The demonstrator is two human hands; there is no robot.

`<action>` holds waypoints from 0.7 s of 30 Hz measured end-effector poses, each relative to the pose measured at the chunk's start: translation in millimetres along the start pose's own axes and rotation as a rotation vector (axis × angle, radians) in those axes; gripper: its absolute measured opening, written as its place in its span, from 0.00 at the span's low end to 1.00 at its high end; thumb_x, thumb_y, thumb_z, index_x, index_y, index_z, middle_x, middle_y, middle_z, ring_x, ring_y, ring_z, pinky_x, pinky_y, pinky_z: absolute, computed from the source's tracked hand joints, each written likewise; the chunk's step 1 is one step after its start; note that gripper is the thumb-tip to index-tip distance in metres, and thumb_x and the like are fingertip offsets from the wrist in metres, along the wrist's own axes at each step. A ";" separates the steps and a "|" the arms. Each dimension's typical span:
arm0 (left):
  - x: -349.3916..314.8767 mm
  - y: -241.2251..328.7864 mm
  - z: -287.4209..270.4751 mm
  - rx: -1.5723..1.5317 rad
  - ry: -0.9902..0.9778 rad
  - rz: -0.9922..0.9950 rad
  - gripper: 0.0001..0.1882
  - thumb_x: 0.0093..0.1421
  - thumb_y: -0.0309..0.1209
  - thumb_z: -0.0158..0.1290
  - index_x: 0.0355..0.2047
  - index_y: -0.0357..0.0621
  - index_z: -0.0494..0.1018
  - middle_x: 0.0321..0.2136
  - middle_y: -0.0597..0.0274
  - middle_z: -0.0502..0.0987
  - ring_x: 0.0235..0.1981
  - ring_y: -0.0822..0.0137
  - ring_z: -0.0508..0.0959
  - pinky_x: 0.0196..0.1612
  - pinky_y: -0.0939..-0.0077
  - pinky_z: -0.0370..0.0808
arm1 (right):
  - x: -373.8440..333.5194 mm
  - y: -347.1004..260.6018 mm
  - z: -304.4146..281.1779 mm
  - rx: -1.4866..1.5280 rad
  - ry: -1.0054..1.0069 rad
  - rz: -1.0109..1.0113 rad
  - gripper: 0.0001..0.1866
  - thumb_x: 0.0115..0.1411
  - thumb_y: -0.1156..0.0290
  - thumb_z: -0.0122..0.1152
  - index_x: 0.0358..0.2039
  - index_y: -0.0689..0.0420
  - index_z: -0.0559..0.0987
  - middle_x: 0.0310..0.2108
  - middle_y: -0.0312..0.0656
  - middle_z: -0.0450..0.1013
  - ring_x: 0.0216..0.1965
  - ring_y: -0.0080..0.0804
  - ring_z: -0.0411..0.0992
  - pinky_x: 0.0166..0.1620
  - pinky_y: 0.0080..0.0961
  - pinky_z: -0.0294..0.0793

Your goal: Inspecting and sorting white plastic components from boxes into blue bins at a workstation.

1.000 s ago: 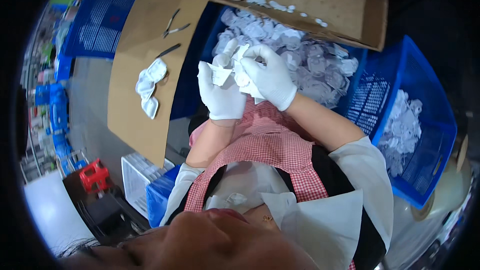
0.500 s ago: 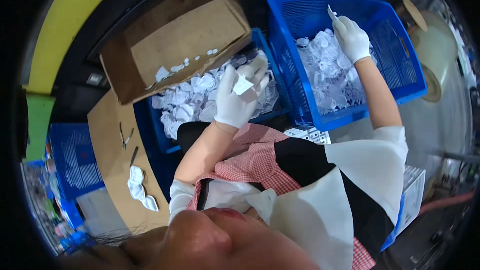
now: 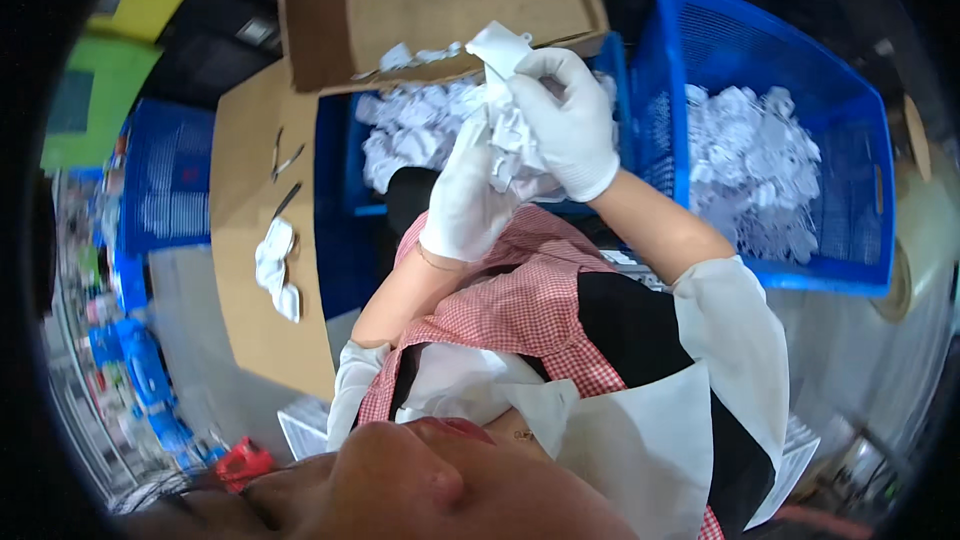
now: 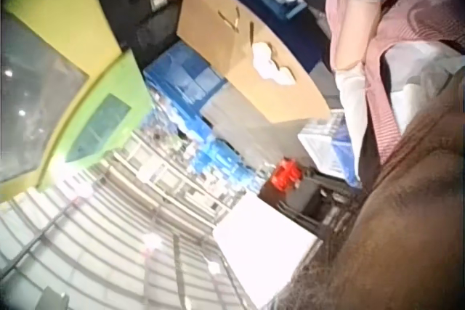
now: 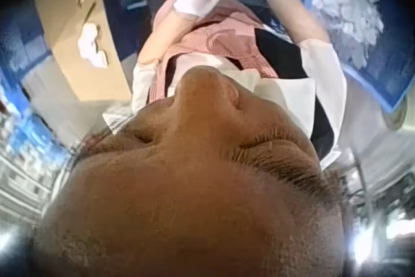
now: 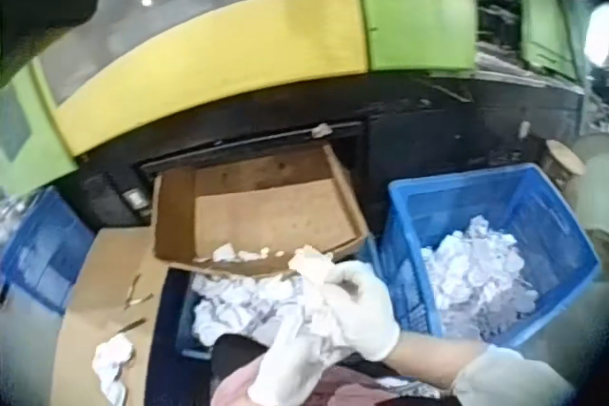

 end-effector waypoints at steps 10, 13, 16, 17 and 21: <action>-96.3 60.4 -24.2 -0.014 0.406 0.361 0.28 0.63 0.19 0.45 0.62 0.41 0.54 0.53 0.55 0.69 0.53 0.61 0.75 0.52 0.62 0.79 | -33.4 -2.4 113.7 0.079 -0.530 0.031 0.12 0.67 0.73 0.48 0.43 0.64 0.78 0.41 0.41 0.77 0.43 0.23 0.73 0.48 0.21 0.72; -115.6 65.2 -35.9 -0.085 0.400 0.361 0.27 0.63 0.19 0.47 0.62 0.42 0.54 0.52 0.54 0.70 0.51 0.61 0.76 0.48 0.63 0.81 | -40.8 1.9 125.2 0.109 -0.596 0.186 0.10 0.66 0.74 0.50 0.42 0.63 0.78 0.39 0.40 0.76 0.41 0.22 0.73 0.46 0.20 0.73; -127.8 63.1 -48.6 -0.123 0.413 0.327 0.27 0.63 0.20 0.48 0.62 0.42 0.55 0.51 0.53 0.71 0.49 0.60 0.77 0.45 0.61 0.83 | -45.8 11.5 134.3 0.049 -0.587 0.200 0.06 0.63 0.76 0.54 0.39 0.63 0.77 0.37 0.40 0.76 0.38 0.19 0.74 0.44 0.18 0.73; -130.7 62.1 -53.0 -0.146 0.398 0.329 0.28 0.63 0.20 0.48 0.62 0.42 0.55 0.51 0.53 0.71 0.49 0.59 0.77 0.45 0.60 0.83 | -47.2 14.0 136.3 0.039 -0.591 0.191 0.06 0.62 0.75 0.57 0.38 0.63 0.76 0.35 0.39 0.76 0.36 0.18 0.74 0.42 0.18 0.74; -138.9 59.6 -72.7 -0.255 0.280 0.323 0.30 0.62 0.21 0.50 0.63 0.41 0.54 0.53 0.50 0.70 0.49 0.54 0.78 0.44 0.54 0.83 | -53.2 15.3 140.2 -0.137 -0.575 0.036 0.10 0.55 0.73 0.65 0.36 0.61 0.74 0.31 0.39 0.76 0.29 0.17 0.74 0.34 0.18 0.75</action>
Point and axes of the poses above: each hand's wrist, its own x-axis towards the middle knuckle, its own z-axis out of the palm, y = z × x, the point moved 1 cm from there along x, towards the middle knuckle
